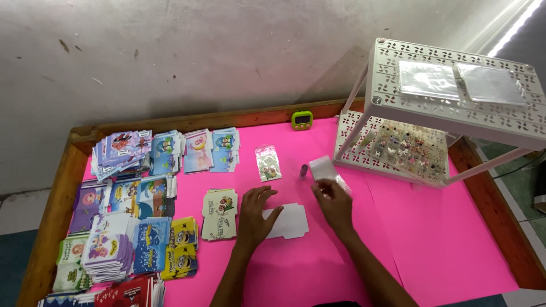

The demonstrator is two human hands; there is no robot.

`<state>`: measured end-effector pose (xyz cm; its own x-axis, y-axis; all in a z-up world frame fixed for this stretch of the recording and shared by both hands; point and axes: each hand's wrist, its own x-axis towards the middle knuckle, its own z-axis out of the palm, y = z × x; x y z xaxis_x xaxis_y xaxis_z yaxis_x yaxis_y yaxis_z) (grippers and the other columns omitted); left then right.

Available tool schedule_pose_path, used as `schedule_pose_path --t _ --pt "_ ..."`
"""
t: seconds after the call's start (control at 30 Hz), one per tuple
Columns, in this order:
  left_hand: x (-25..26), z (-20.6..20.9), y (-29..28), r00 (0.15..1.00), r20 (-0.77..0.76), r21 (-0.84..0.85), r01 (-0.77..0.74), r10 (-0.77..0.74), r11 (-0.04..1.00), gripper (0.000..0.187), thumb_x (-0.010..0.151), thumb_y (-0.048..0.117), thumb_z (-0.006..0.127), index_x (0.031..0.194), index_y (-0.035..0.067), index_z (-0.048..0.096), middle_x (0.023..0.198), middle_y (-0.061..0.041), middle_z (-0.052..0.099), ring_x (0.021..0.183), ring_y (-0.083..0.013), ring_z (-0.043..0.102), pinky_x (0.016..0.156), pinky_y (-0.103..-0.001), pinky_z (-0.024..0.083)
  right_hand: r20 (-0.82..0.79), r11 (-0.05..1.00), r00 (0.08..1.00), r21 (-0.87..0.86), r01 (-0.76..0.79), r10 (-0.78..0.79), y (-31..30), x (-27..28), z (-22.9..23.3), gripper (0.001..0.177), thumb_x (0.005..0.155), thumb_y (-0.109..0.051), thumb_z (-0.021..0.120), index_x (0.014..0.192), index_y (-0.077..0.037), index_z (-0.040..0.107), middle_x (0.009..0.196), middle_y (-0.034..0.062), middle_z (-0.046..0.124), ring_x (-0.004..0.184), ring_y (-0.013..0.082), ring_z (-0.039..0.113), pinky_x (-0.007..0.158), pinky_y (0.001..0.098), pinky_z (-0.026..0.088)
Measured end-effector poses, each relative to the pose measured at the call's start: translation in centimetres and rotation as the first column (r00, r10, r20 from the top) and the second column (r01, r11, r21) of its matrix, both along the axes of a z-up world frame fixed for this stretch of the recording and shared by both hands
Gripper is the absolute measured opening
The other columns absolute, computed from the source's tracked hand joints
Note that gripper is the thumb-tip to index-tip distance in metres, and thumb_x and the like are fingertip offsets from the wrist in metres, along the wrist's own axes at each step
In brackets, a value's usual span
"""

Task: Packaging small printed cards into individual plastic bags

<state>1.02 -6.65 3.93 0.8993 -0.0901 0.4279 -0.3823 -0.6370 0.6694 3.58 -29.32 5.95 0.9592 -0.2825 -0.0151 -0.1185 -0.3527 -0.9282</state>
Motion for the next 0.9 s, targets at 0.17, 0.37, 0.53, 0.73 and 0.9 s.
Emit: schedule_pose_path --t 0.17,0.37,0.53,0.73,0.9 --pt "-0.6 -1.0 -1.4 0.985 0.056 0.160 0.151 -0.162 0.975 0.022 0.090 0.031 0.077 0.106 0.018 0.072 0.119 -0.008 0.069 0.126 -0.0353 0.054 0.108 -0.050 0.041 0.073 0.961 0.984 -0.241 -0.138 0.160 -0.5 5.7 -2.6 0.073 0.080 -0.045 0.086 0.134 -0.003 0.060 0.128 0.0199 0.065 0.122 0.0366 0.060 0.105 0.0503 0.049" --pt "-1.8 -4.7 -3.8 0.982 0.098 0.394 0.111 -0.162 0.912 0.026 0.083 0.033 0.077 0.097 0.012 0.073 0.118 -0.006 0.069 0.125 -0.0320 0.054 0.096 -0.049 0.044 0.424 0.837 0.830 -0.539 -0.090 0.362 1.4 6.2 -3.0 0.019 0.086 -0.028 0.081 0.091 -0.011 0.073 0.110 0.0060 0.073 0.108 0.0260 0.062 0.098 0.0409 0.044" --pt "-2.2 -4.5 -4.4 0.991 0.064 0.423 0.081 -0.119 0.903 0.024 0.085 0.026 0.072 0.101 0.008 0.069 0.112 -0.009 0.070 0.120 -0.0345 0.058 0.095 -0.048 0.046 0.485 0.928 0.812 -0.329 -0.174 0.324 1.2 1.2 0.2 0.014 0.091 -0.015 0.076 0.093 -0.006 0.065 0.112 0.0139 0.072 0.114 0.0265 0.069 0.095 0.0378 0.055" --pt "-1.4 -5.7 -3.7 0.957 -0.003 0.402 0.268 -0.291 0.875 0.045 0.092 0.008 0.053 0.137 0.011 0.063 0.145 -0.006 0.060 0.142 -0.0339 0.044 0.113 -0.049 0.035 0.130 0.956 0.953 -0.141 -0.256 0.274 -1.8 -2.4 -3.1 0.034 0.088 -0.029 0.077 0.115 -0.008 0.072 0.105 0.0045 0.076 0.091 0.0157 0.077 0.083 0.0276 0.063" --pt "-1.0 -4.6 -3.0 0.981 0.009 0.410 0.175 -0.196 0.895 0.035 0.097 0.012 0.058 0.131 0.016 0.066 0.136 -0.005 0.067 0.140 -0.0323 0.049 0.111 -0.048 0.041 0.052 0.906 0.952 -0.326 -0.270 0.302 -2.0 -4.4 -3.9 0.029 0.097 -0.037 0.070 0.119 -0.020 0.077 0.103 0.0061 0.071 0.099 0.0274 0.073 0.083 0.0401 0.061"
